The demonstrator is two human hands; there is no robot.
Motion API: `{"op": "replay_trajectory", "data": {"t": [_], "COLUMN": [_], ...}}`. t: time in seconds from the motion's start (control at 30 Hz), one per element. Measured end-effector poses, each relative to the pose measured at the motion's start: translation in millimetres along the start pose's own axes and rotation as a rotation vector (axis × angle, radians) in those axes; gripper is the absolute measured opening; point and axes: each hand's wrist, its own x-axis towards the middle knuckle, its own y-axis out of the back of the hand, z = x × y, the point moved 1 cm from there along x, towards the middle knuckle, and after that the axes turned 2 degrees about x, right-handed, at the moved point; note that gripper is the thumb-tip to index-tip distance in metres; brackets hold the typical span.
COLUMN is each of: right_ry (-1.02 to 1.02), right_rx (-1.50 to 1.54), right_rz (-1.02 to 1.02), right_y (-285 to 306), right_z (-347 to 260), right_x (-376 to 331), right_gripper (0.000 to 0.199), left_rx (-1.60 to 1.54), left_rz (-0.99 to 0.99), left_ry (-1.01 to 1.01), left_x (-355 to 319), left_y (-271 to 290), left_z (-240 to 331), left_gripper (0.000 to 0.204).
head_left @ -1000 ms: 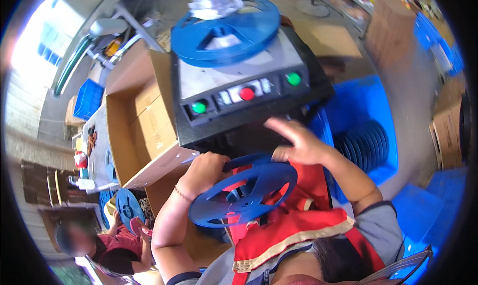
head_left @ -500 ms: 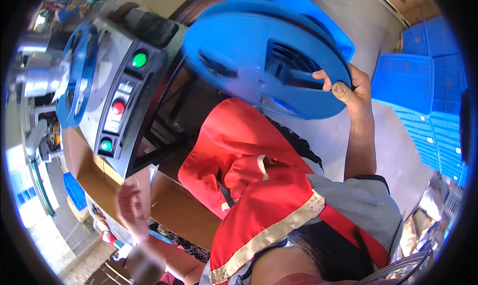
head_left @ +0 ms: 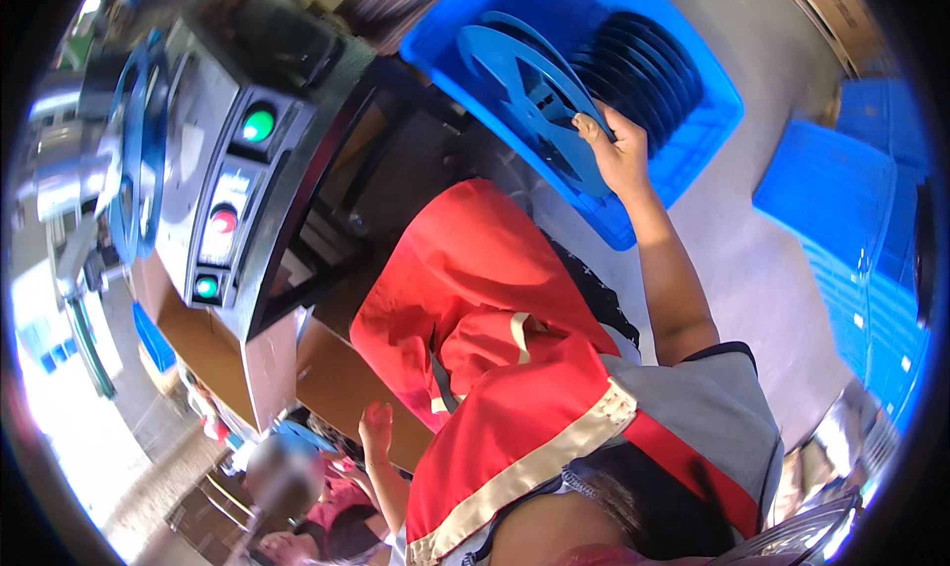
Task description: The person joins two halves of blue plastic reels, places the assembled reel onto a machine, operates the buttons to secure the halves, and then places the completed reel into a blue crate.
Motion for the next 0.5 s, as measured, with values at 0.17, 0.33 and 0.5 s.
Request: {"op": "replay_trajectory", "data": {"t": [0.17, 0.33, 0.5], "right_ry": [-0.149, -0.115, -0.053], "right_rx": [-0.111, -0.44, -0.471], "right_rz": [-0.119, -0.278, -0.275], "right_y": [-50, -71, -86], "right_z": [44, 100, 125], "right_x": [3, 1, -8], "right_gripper": [0.035, 0.057, 0.053], "left_rx": [0.063, 0.033, -0.226], "left_rz": [0.104, 0.194, 0.352], "left_ry": [0.101, 0.262, 0.488], "left_x": [-33, -62, -72], "left_y": [-35, -80, -140], "left_z": [-50, -73, -149], "left_gripper": [0.031, 0.043, 0.034]}}
